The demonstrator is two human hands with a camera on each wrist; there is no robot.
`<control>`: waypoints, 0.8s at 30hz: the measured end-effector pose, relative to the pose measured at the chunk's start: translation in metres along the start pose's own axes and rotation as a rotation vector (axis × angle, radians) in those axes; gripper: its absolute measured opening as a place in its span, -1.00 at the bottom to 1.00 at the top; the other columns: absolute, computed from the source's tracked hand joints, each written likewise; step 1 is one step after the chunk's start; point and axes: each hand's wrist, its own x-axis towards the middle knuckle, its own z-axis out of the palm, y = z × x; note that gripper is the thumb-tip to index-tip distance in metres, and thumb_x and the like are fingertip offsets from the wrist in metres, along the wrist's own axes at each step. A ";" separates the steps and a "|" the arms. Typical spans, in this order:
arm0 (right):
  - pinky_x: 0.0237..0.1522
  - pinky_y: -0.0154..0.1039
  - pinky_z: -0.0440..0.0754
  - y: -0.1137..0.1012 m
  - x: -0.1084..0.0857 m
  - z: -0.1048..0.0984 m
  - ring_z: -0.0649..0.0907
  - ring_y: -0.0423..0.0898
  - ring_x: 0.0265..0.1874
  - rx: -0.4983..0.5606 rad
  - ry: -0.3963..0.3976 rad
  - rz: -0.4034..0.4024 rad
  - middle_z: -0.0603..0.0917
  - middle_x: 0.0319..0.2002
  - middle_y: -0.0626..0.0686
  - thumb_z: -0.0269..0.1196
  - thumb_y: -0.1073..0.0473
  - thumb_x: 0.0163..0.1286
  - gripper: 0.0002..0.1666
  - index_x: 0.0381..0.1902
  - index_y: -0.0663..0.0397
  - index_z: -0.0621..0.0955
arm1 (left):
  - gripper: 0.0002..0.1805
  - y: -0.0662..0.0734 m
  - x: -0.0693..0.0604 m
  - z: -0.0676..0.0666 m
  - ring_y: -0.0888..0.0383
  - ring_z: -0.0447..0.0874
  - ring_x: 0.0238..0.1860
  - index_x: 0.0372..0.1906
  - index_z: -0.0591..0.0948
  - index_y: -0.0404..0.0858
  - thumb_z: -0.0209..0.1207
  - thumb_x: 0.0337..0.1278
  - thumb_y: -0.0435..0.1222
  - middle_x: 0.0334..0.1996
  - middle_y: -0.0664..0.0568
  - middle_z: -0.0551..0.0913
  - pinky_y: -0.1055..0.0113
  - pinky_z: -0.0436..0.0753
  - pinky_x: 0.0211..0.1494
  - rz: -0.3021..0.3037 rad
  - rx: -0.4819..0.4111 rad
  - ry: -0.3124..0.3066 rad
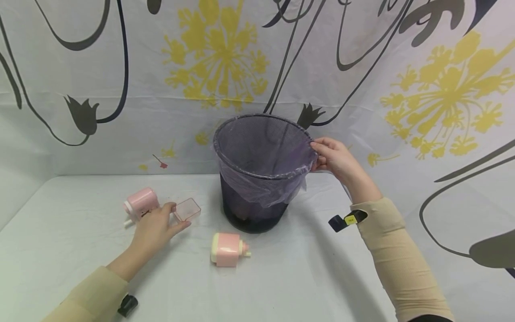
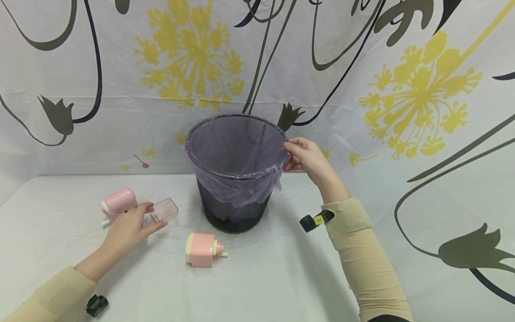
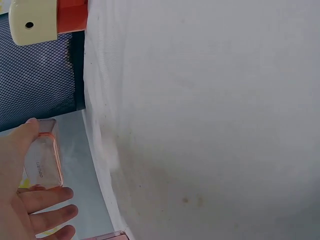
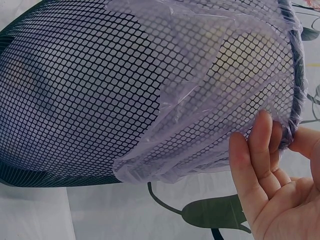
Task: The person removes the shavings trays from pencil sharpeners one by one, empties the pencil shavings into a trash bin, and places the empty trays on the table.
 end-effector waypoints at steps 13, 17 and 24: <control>-0.35 -0.23 0.68 0.001 0.002 0.000 0.65 -0.14 -0.59 -0.001 0.003 0.004 0.65 -0.46 0.02 0.03 0.19 0.51 -0.66 0.05 0.38 0.35 | -0.30 -0.001 -0.005 0.008 -0.10 0.63 -0.42 0.02 0.48 -0.48 0.34 0.00 0.02 -0.28 -0.24 0.67 0.02 0.58 -0.43 -0.025 -0.020 -0.067; -0.34 -0.22 0.68 0.001 0.002 0.000 0.65 -0.14 -0.58 -0.011 -0.002 0.000 0.66 -0.45 0.02 0.03 0.18 0.51 -0.65 0.05 0.39 0.35 | -0.32 -0.001 -0.008 0.009 -0.12 0.65 -0.37 0.01 0.50 -0.48 0.35 0.00 0.01 -0.25 -0.24 0.67 0.01 0.59 -0.35 -0.017 -0.007 -0.059; -0.33 -0.22 0.68 0.001 0.001 0.000 0.66 -0.14 -0.57 -0.009 0.005 0.007 0.66 -0.45 0.01 0.03 0.18 0.51 -0.67 0.04 0.36 0.36 | -0.34 -0.003 -0.010 0.011 -0.08 0.64 -0.42 -0.02 0.51 -0.47 0.37 -0.02 0.01 -0.32 -0.19 0.67 0.02 0.59 -0.37 -0.010 0.002 -0.058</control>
